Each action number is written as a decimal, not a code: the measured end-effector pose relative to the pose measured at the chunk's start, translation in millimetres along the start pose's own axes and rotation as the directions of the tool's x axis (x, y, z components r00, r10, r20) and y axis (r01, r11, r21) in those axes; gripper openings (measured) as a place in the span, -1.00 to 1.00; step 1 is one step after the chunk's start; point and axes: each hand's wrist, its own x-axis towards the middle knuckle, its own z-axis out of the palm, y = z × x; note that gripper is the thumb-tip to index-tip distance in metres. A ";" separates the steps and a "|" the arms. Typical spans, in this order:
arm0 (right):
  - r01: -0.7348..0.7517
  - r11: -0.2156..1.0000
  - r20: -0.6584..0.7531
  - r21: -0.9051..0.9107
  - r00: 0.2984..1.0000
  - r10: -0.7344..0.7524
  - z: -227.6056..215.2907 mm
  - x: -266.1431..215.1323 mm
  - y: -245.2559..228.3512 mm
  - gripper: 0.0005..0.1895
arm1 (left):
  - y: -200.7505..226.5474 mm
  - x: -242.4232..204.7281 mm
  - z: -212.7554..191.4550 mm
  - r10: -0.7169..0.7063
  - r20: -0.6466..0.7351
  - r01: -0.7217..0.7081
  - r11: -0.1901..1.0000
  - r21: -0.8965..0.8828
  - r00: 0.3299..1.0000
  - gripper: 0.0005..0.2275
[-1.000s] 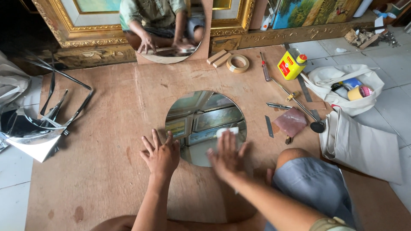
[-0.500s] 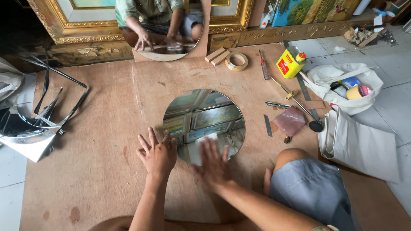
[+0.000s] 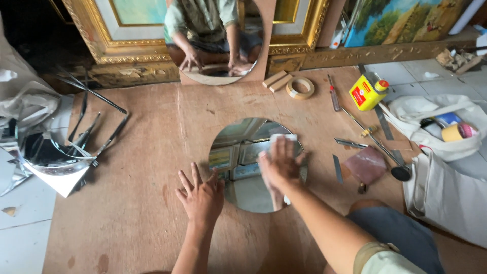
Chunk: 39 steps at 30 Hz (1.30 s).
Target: The person wipes a small circular mirror with a cloth, then applies a strip of wood-colored tape around the outer edge of a second circular mirror.
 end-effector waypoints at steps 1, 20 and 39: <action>0.007 1.000 -0.005 0.000 1.000 -0.007 4.6 -9.6 -17.6 -0.08 | 0.8 0.3 -0.5 -0.003 -0.008 0.003 1.000 -0.002 1.000 -0.51; 0.465 0.883 0.114 -0.067 0.883 -0.456 -30.7 40.4 -94.2 -0.08 | 5.1 4.4 -5.3 -0.058 0.011 0.058 0.998 0.007 0.998 -0.55; 0.242 0.970 0.109 0.014 0.964 -0.242 -37.5 -15.6 -1.4 -0.09 | -8.3 4.6 7.5 0.005 -0.048 -0.005 1.000 0.008 0.999 -0.50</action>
